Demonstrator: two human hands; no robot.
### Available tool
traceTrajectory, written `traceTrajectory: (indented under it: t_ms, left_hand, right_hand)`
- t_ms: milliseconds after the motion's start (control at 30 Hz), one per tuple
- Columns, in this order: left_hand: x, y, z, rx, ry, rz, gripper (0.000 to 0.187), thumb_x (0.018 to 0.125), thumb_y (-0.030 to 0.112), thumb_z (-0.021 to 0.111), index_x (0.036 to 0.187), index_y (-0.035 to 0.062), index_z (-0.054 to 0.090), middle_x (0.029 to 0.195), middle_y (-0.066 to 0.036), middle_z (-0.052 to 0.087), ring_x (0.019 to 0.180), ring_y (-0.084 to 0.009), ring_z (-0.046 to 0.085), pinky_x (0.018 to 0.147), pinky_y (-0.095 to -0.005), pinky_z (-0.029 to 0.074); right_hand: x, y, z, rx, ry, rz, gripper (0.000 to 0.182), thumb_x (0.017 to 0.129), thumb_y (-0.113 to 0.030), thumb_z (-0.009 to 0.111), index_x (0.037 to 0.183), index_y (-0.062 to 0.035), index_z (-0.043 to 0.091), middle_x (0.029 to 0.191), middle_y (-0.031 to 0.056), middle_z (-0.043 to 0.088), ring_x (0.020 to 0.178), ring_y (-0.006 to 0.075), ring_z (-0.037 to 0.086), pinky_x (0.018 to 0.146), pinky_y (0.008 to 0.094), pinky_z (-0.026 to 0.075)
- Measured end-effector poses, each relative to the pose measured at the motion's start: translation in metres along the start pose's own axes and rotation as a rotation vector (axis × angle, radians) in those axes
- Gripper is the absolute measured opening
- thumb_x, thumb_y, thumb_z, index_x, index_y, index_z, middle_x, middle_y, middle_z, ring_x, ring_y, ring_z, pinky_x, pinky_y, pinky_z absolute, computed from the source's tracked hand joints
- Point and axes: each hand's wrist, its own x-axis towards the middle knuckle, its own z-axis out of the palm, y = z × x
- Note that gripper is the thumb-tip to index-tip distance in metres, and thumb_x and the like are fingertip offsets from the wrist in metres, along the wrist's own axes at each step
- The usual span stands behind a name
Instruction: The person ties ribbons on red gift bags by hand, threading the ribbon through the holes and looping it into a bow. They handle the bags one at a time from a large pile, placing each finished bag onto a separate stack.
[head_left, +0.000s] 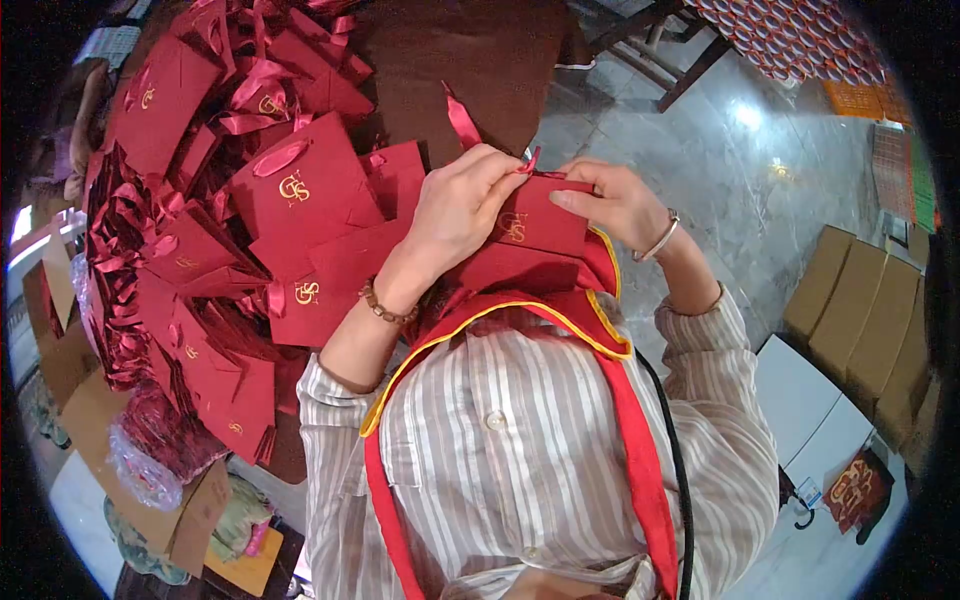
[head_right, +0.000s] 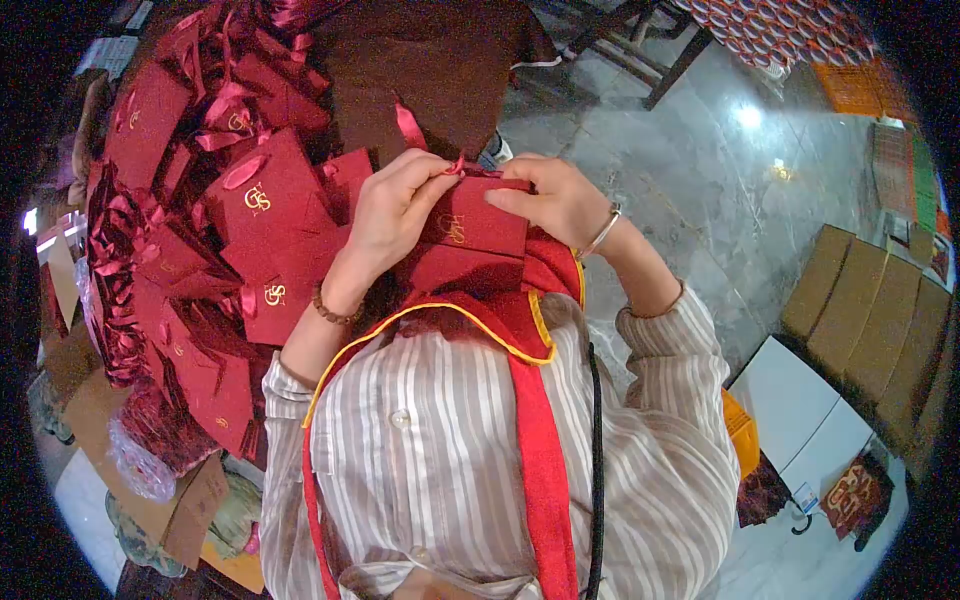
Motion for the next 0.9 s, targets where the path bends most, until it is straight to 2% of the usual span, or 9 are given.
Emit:
traceTrajectory:
  t_ms: [67,200,267,300,400,467,633,700,900]
  left_hand:
    - [0.0,-0.002,0.002,-0.033,-0.003,-0.027,0.013,0.082,0.006,0.059,0.09,-0.0031,0.059,0.084,-0.013,0.059,0.075,-0.0241,0.06,0.066,-0.0293,0.046]
    - [0.002,-0.003,-0.007,-0.095,-0.034,-0.045,0.013,0.083,0.006,0.058,0.092,-0.0033,0.06,0.088,-0.01,0.062,0.076,-0.0178,0.06,0.066,-0.0272,0.047]
    - [0.002,0.0,-0.016,-0.421,-0.024,-0.359,0.014,0.084,0.004,0.056,0.095,-0.0039,0.06,0.09,-0.007,0.063,0.076,-0.0125,0.059,0.066,-0.0238,0.048]
    - [-0.001,-0.007,-0.017,-0.479,0.017,-0.281,0.016,0.085,0.003,0.054,0.098,-0.004,0.06,0.095,-0.004,0.061,0.074,-0.0098,0.058,0.066,-0.0207,0.048]
    - [-0.007,-0.009,-0.026,-0.543,0.023,-0.357,0.019,0.087,0.002,0.051,0.103,-0.003,0.059,0.097,-0.003,0.06,0.073,-0.0093,0.058,0.066,-0.0192,0.047]
    - [-0.008,0.006,-0.035,-0.711,-0.01,-0.522,0.023,0.088,0.005,0.05,0.109,-0.0012,0.057,0.098,-0.002,0.06,0.075,-0.0074,0.056,0.065,-0.0175,0.046]
    - [-0.013,0.021,-0.024,-0.458,-0.048,-0.396,0.021,0.087,0.008,0.052,0.105,-0.0033,0.057,0.094,-0.007,0.063,0.08,-0.0138,0.06,0.073,-0.0246,0.046]
    - [-0.017,0.019,-0.018,-0.327,-0.11,-0.305,0.02,0.089,0.009,0.051,0.105,-0.0002,0.06,0.089,-0.002,0.062,0.081,-0.005,0.054,0.068,-0.0189,0.044]
    - [-0.025,0.022,-0.011,-0.359,-0.165,-0.389,0.018,0.082,0.007,0.06,0.098,-0.0013,0.061,0.087,-0.004,0.063,0.08,-0.0084,0.056,0.072,-0.0216,0.045]
  right_hand:
    - [0.0,-0.002,-0.002,-0.093,0.026,-0.103,0.027,0.083,-0.022,0.058,0.091,0.0034,0.06,0.084,0.0132,0.059,0.078,0.0191,0.056,0.072,0.0297,0.044]
    - [-0.003,-0.014,-0.009,0.21,-0.076,0.099,0.027,0.088,-0.02,0.052,0.101,0.0026,0.057,0.097,0.0071,0.055,0.083,0.0125,0.054,0.068,0.0252,0.046]
    - [-0.005,-0.016,-0.011,0.31,-0.127,0.22,0.027,0.09,-0.02,0.05,0.106,0.0013,0.055,0.106,0.0035,0.051,0.089,0.0089,0.053,0.068,0.022,0.047]
    - [-0.005,-0.014,-0.011,0.326,-0.121,0.226,0.028,0.09,-0.021,0.05,0.108,0.0009,0.055,0.105,0.0029,0.051,0.089,0.0092,0.053,0.069,0.0218,0.047]
    - [-0.005,-0.018,-0.011,0.371,-0.119,0.254,0.03,0.09,-0.022,0.05,0.109,0.0004,0.054,0.105,0.0019,0.052,0.091,0.0097,0.053,0.07,0.0216,0.047]
    - [-0.004,-0.022,-0.011,0.401,-0.123,0.276,0.03,0.09,-0.022,0.05,0.11,0.0004,0.055,0.106,0.0015,0.052,0.091,0.01,0.053,0.07,0.0216,0.046]
    - [-0.003,-0.03,-0.012,0.232,-0.127,0.28,0.028,0.087,-0.021,0.056,0.101,0.0026,0.058,0.105,0.0047,0.053,0.091,0.0113,0.052,0.074,0.0239,0.044]
    - [-0.003,-0.022,-0.011,0.155,-0.124,0.185,0.026,0.086,-0.02,0.056,0.099,0.0028,0.059,0.104,0.0055,0.053,0.09,0.0112,0.052,0.075,0.0239,0.043]
    - [-0.001,-0.008,-0.004,0.039,-0.041,-0.015,0.022,0.086,-0.018,0.057,0.094,0.0024,0.06,0.102,0.0059,0.055,0.088,0.0104,0.051,0.074,0.0231,0.041]
